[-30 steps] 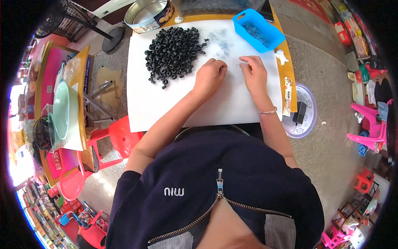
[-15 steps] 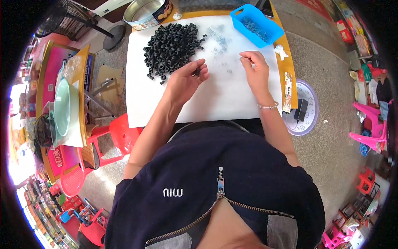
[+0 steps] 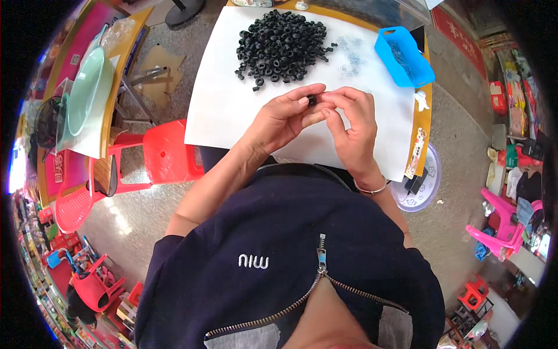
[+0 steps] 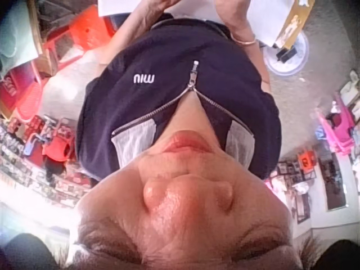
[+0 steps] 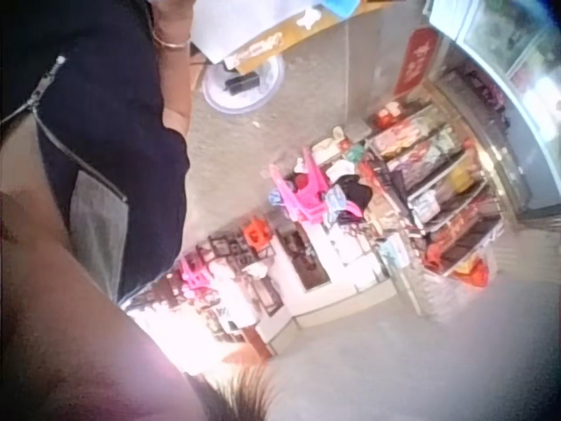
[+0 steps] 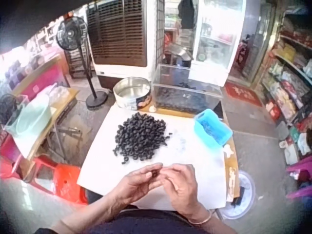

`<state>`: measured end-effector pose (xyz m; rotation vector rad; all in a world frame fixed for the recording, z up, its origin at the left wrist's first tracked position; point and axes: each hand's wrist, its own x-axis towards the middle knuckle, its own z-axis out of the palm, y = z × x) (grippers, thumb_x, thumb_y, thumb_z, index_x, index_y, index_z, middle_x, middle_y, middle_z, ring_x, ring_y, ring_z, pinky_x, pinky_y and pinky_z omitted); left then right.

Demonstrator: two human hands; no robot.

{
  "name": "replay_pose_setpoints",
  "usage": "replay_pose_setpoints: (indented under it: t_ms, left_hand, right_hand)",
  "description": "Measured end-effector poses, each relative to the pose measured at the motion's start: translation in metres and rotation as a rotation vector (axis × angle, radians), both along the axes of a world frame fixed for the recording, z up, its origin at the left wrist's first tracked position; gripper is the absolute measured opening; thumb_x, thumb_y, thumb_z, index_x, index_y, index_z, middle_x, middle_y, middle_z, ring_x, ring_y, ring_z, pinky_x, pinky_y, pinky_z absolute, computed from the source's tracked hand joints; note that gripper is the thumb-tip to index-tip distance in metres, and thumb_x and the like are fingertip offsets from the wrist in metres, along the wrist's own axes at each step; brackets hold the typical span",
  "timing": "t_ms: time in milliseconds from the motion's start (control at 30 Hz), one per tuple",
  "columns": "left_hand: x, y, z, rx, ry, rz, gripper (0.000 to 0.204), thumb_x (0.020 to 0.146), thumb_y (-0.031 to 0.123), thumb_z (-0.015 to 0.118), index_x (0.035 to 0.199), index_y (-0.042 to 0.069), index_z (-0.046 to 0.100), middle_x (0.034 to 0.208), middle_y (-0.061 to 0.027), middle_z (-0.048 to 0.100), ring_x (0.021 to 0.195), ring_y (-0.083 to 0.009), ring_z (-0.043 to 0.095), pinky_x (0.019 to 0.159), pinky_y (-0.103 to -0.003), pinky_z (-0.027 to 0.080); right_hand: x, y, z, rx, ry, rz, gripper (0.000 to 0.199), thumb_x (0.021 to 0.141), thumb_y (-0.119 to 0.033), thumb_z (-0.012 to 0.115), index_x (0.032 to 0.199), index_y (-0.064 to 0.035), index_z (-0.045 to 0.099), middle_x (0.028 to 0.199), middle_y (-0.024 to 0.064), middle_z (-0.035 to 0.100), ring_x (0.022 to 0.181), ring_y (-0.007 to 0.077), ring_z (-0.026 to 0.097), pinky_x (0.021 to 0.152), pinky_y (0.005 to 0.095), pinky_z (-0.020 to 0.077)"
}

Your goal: Assembling small black plastic bead components by hand.

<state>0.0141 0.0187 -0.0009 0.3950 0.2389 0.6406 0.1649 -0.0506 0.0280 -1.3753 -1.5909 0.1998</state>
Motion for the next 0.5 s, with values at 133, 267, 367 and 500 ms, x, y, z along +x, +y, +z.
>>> replay_pose_setpoints:
  t_ms: [133, 267, 367, 500]
  left_hand:
    - [-0.004, 0.0, -0.001, 0.058, 0.014, -0.02, 0.039, 0.093, 0.006, 0.048, 0.129, -0.007, 0.042, 0.12, -0.018, 0.054, 0.113, -0.0272, 0.055, 0.1, -0.036, 0.044]
    - [-0.001, -0.006, 0.003, 0.146, 0.182, 0.021, 0.039, 0.093, 0.011, 0.049, 0.129, -0.006, 0.043, 0.116, -0.0168, 0.056, 0.108, -0.0243, 0.057, 0.098, -0.035, 0.046]
    - [0.0, -0.007, 0.002, 0.123, 0.159, 0.011, 0.036, 0.094, 0.014, 0.05, 0.124, -0.005, 0.048, 0.111, -0.0156, 0.059, 0.1, -0.0215, 0.06, 0.092, -0.034, 0.049]
    - [-0.005, -0.006, -0.009, 0.055, 0.191, -0.052, 0.028, 0.094, 0.016, 0.051, 0.113, -0.004, 0.056, 0.1, -0.0123, 0.063, 0.089, -0.0187, 0.063, 0.082, -0.032, 0.054]
  right_hand:
    - [-0.006, 0.004, 0.001, -0.003, -0.103, -0.022, 0.022, 0.073, -0.003, 0.065, 0.094, -0.0081, 0.064, 0.102, 0.0053, 0.055, 0.095, 0.0239, 0.048, 0.081, 0.0356, 0.0379]
    - [-0.008, 0.005, -0.003, -0.019, -0.149, -0.026, 0.024, 0.072, -0.002, 0.065, 0.095, -0.0081, 0.064, 0.103, 0.006, 0.055, 0.096, 0.024, 0.047, 0.082, 0.036, 0.0375]
    - [-0.006, 0.001, -0.007, -0.033, -0.038, -0.016, 0.024, 0.072, -0.002, 0.064, 0.095, -0.0081, 0.065, 0.102, 0.0061, 0.055, 0.096, 0.0236, 0.047, 0.082, 0.0352, 0.0381]
    - [-0.007, -0.003, -0.004, -0.033, 0.086, 0.012, 0.024, 0.073, -0.001, 0.065, 0.096, -0.008, 0.065, 0.102, 0.0065, 0.055, 0.094, 0.0231, 0.048, 0.081, 0.0337, 0.0402]
